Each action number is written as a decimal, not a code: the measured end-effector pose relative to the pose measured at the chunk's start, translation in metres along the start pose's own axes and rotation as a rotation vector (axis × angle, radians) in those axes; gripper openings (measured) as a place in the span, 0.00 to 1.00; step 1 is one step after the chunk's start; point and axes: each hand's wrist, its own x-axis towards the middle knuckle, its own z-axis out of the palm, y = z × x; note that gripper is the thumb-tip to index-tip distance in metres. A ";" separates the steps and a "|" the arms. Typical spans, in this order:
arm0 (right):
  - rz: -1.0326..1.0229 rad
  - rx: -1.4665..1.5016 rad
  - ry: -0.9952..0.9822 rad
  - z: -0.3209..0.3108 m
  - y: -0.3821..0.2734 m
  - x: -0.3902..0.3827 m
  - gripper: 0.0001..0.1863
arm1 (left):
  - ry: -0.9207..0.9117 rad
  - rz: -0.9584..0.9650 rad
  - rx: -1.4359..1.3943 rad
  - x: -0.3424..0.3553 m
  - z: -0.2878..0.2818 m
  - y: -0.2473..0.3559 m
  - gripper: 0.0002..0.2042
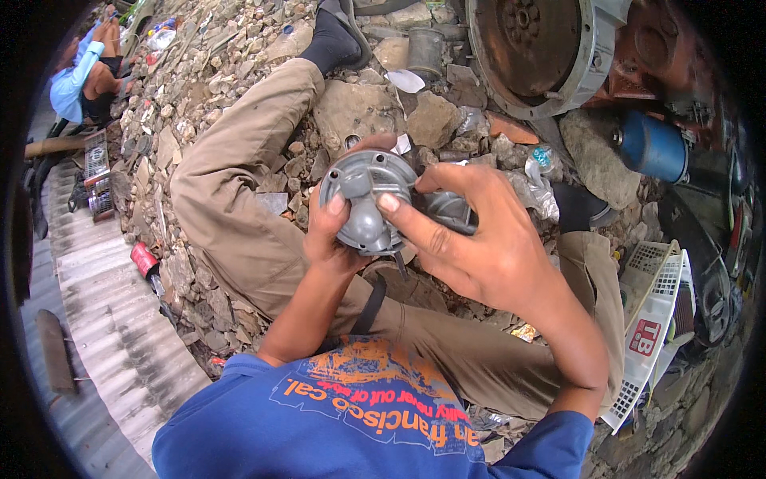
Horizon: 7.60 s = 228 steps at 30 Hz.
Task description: The person sits on a rocky ground and holds a grey mechanical component, likely a water pump housing. They rotate the object in their hands, inspecting its various sides and internal features, and use a small metal tool to probe or adjust specific areas of the component.
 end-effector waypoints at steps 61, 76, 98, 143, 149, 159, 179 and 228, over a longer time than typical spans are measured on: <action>0.150 0.038 -0.411 -0.006 0.039 0.046 0.48 | 0.034 -0.286 -0.189 0.000 -0.005 -0.031 0.34; 0.151 0.099 -0.411 -0.003 0.043 0.049 0.46 | 0.042 -0.277 -0.240 0.001 -0.004 -0.034 0.33; 0.228 0.223 -0.372 -0.005 0.054 0.050 0.49 | 0.277 -0.234 -0.383 0.006 0.002 -0.044 0.34; 0.201 0.240 -0.046 0.012 0.038 0.014 0.31 | 0.249 -0.038 -0.370 0.018 -0.007 -0.024 0.39; 0.180 0.224 0.015 0.013 0.037 0.010 0.35 | 0.223 -0.061 -0.341 0.015 -0.011 -0.021 0.41; 0.237 0.170 0.080 0.015 0.030 0.005 0.35 | 0.203 -0.072 -0.251 0.015 -0.009 -0.015 0.43; 0.356 0.279 -0.068 0.005 0.028 0.016 0.29 | 0.226 -0.104 -0.250 0.014 -0.010 -0.017 0.41; 0.297 0.323 0.014 0.015 0.035 0.012 0.17 | 0.157 -0.136 -0.183 0.009 -0.012 -0.026 0.40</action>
